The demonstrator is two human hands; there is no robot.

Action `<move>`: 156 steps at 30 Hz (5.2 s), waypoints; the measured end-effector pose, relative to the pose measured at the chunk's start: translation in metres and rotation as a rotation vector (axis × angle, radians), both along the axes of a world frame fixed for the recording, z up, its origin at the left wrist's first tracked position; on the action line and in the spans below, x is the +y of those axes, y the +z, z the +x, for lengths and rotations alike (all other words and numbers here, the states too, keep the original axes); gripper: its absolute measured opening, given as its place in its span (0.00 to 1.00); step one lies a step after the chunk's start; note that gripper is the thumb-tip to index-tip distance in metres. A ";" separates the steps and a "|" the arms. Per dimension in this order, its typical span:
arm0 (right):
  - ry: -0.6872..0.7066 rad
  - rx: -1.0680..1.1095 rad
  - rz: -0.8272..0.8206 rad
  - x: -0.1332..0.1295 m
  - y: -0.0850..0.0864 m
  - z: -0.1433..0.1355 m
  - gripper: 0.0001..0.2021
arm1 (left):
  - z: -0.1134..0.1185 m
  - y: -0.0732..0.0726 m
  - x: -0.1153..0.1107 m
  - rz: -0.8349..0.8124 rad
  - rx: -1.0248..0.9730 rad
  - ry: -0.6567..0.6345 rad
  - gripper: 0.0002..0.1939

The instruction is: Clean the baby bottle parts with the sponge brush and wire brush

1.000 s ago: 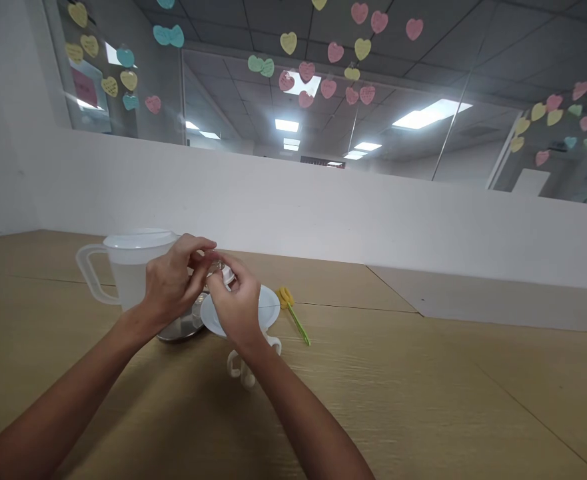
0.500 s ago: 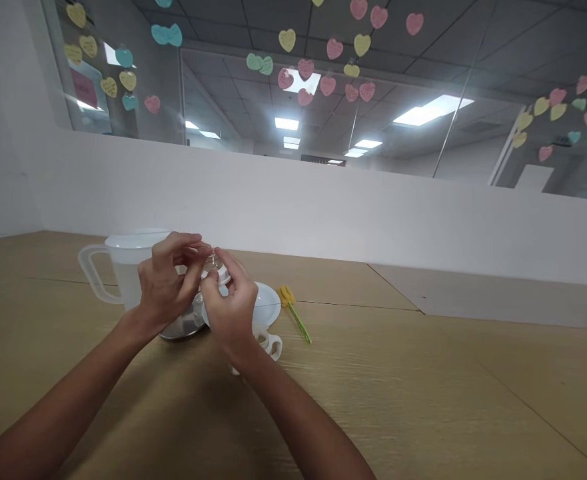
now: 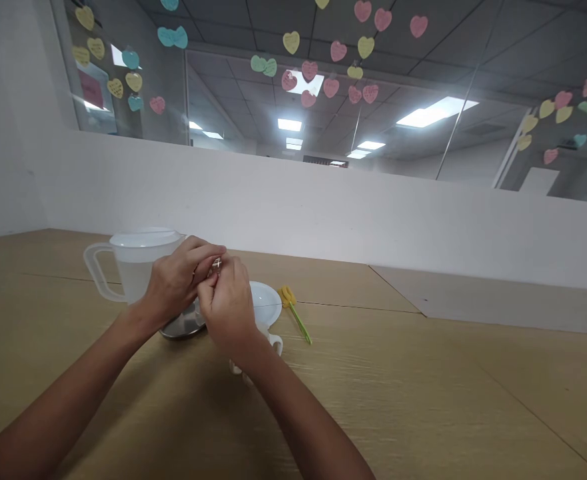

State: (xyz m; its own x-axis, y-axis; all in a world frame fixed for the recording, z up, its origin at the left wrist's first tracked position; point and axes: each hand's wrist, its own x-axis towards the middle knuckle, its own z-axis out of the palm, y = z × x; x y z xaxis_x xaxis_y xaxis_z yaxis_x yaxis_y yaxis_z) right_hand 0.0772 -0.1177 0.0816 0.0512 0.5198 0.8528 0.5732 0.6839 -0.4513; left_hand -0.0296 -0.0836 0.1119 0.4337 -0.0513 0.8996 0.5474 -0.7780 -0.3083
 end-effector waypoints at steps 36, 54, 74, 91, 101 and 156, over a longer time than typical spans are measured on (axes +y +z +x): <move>0.352 -0.585 -0.978 0.012 0.024 0.114 0.11 | 0.034 -0.047 0.017 -1.280 0.665 -0.427 0.53; 0.373 -0.651 -0.907 0.000 0.027 0.107 0.10 | 0.040 -0.064 0.020 -1.377 0.654 -0.485 0.34; 0.195 -0.718 -0.958 -0.003 0.030 0.102 0.08 | 0.040 -0.067 0.027 -1.303 0.685 -0.372 0.38; -0.011 -0.864 -0.978 -0.012 0.028 0.084 0.13 | 0.044 -0.053 0.015 -1.382 0.728 -0.337 0.24; -0.074 -0.874 -1.074 -0.012 0.023 0.070 0.09 | 0.046 -0.053 0.014 -1.395 0.712 -0.383 0.31; -0.230 -0.986 -0.960 -0.021 0.026 0.060 0.23 | 0.041 -0.061 0.018 -1.431 0.710 -0.212 0.26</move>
State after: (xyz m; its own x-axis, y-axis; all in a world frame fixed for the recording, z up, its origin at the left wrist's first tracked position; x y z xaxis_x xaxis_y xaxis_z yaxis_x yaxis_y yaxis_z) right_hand 0.1371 -0.1388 0.1079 -0.1921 0.9769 -0.0939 0.9812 0.1898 -0.0339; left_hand 0.0118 -0.0657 0.0512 0.8577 0.5023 -0.1099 0.4685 -0.6753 0.5696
